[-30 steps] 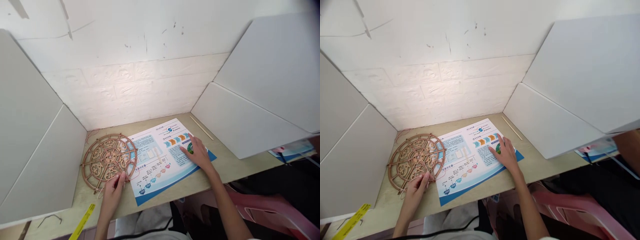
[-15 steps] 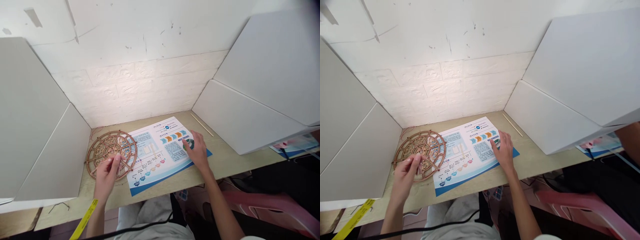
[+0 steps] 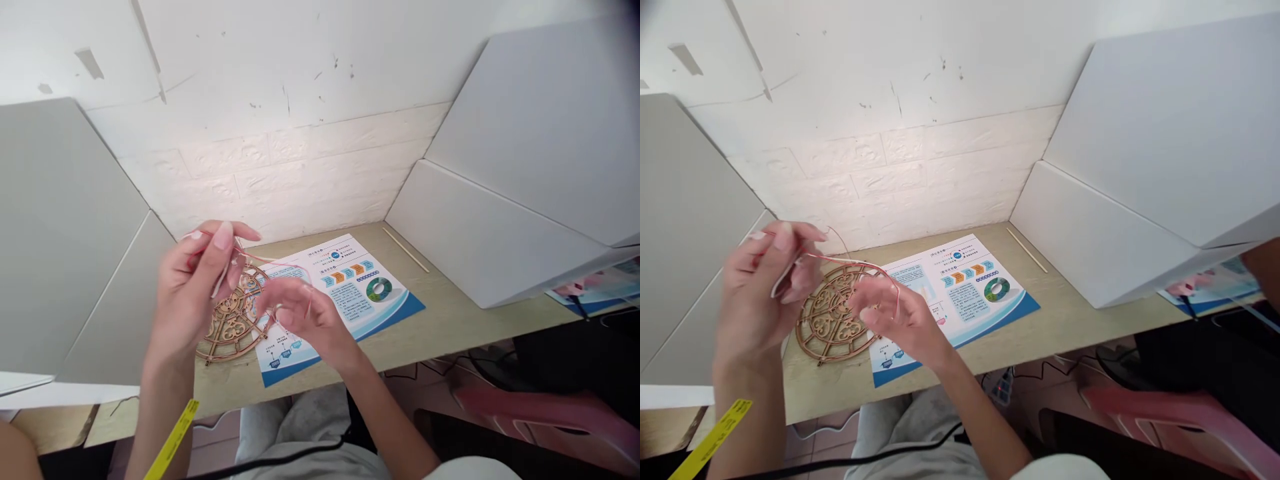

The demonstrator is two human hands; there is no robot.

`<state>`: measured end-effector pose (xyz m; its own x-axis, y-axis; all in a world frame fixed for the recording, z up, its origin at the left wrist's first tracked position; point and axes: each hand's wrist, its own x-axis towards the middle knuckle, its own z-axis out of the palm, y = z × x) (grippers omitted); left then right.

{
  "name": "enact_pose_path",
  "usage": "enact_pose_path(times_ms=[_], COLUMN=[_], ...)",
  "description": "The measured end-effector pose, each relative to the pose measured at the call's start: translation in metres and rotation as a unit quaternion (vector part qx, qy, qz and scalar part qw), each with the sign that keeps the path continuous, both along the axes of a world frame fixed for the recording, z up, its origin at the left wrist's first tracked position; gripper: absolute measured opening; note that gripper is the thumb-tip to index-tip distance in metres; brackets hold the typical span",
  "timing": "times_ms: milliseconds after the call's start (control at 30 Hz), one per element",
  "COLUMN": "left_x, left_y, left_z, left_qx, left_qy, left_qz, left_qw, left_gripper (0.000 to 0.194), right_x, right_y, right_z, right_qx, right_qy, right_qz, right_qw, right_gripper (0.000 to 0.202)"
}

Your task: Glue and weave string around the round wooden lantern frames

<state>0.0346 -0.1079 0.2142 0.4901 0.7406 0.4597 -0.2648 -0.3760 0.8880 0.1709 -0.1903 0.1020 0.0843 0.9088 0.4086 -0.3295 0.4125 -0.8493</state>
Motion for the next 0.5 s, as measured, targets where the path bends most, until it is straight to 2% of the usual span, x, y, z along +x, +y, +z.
enact_pose_path(times_ms=[33,67,167,233,400,500], left_x=[0.000,0.000,-0.003,-0.002,0.006,0.008], left_y=[0.001,0.004,0.011,0.012,-0.003,-0.012], left_z=[-0.005,-0.011,-0.031,-0.044,-0.078,-0.102], left_qx=[-0.022,-0.046,-0.114,-0.154,-0.248,-0.306], left_qy=[0.007,0.019,0.046,0.043,0.014,-0.034], left_qz=[0.000,-0.004,-0.024,-0.035,-0.114,-0.152], left_qw=[1.000,0.999,0.992,0.987,0.962,0.939], left_gripper=[0.022,0.024,0.034,0.035,0.042,0.052], right_x=[-0.001,0.001,0.022,0.041,0.066,0.066], right_y=[-0.002,-0.005,-0.021,-0.035,-0.064,-0.070], right_z=[0.001,0.000,0.001,0.004,0.013,0.009], right_qx=[-0.016,-0.030,-0.058,-0.065,-0.090,-0.111], right_qy=[0.014,0.034,0.091,0.081,0.024,0.061], right_qz=[0.001,-0.008,-0.070,-0.122,-0.211,-0.237], right_qw=[1.000,0.999,0.992,0.987,0.973,0.963], right_gripper=[0.031,0.029,0.035,0.036,0.039,0.040])
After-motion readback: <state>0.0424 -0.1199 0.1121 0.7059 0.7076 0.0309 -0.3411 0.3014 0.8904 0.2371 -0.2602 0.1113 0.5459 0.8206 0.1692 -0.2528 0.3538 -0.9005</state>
